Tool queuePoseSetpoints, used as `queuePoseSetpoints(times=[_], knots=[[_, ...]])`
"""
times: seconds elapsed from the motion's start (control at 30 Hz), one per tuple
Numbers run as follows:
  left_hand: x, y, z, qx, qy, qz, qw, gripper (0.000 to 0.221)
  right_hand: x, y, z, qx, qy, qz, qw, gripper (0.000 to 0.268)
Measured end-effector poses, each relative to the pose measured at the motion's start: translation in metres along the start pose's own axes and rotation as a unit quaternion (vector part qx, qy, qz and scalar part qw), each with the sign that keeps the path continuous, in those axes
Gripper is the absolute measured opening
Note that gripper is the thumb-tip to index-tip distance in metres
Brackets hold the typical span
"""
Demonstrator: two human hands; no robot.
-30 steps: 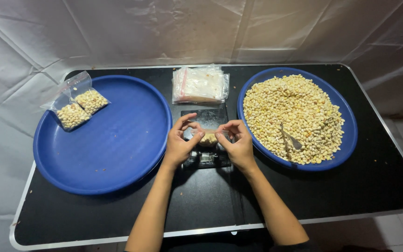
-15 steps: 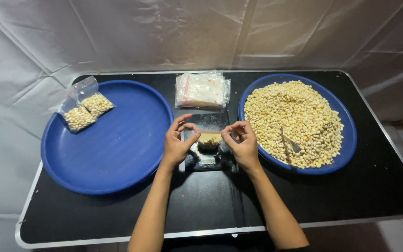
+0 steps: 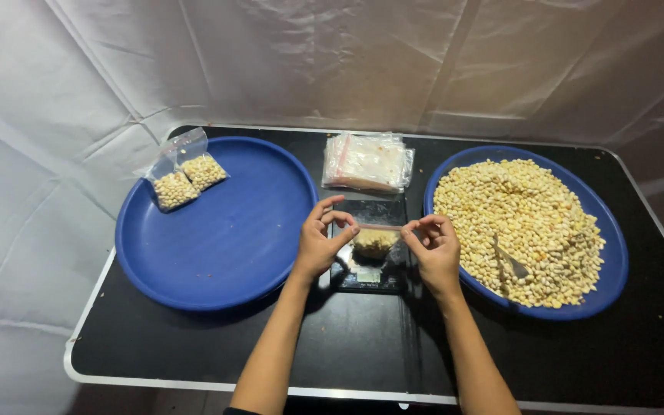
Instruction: Bagging and weighing seeds from a large bowl into small plastic bags using a spoon and a digital scale.
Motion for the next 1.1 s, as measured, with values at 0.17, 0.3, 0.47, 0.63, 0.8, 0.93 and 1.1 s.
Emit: queuePoseSetpoints(times=[0.17, 0.3, 0.47, 0.63, 0.8, 0.93, 1.1], knots=[[-0.015, -0.009, 0.003, -0.01, 0.033, -0.002, 0.999, 0.053, -0.004, 0.0, 0.0, 0.005, -0.013, 0.0, 1.0, 0.034], [-0.004, -0.014, 0.002, -0.037, 0.046, -0.092, 0.994, 0.018, -0.015, 0.002, 0.001, 0.011, -0.013, 0.015, 1.0, 0.034], [-0.011, -0.007, 0.002, -0.007, 0.053, -0.067, 0.996, 0.011, -0.029, 0.005, 0.001, 0.027, 0.002, 0.036, 0.999, 0.028], [0.009, 0.003, -0.004, 0.063, 0.03, -0.09, 0.993, 0.007, -0.01, 0.03, -0.007, 0.085, 0.027, 0.05, 0.995, 0.02], [0.053, 0.011, -0.016, 0.109, -0.042, -0.175, 0.978, 0.005, -0.007, 0.046, -0.006, 0.132, 0.052, 0.095, 0.985, 0.015], [0.067, 0.039, -0.038, 0.152, -0.056, -0.196, 0.967, 0.007, -0.032, 0.041, -0.003, 0.131, 0.073, 0.141, 0.978, 0.016], [0.021, 0.102, -0.069, 0.235, 0.082, 0.106, 0.963, 0.015, -0.06, 0.027, 0.002, 0.091, 0.205, 0.246, 0.943, 0.021]])
Point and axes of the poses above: each hand's wrist, its own z-axis away from the middle knuckle, its own y-axis out of the back of the hand, x = y × z, the point moved 9 cm from there along -z, towards the middle knuckle, and after that the axes turned 3 degrees about y, right-handed, at the moved point
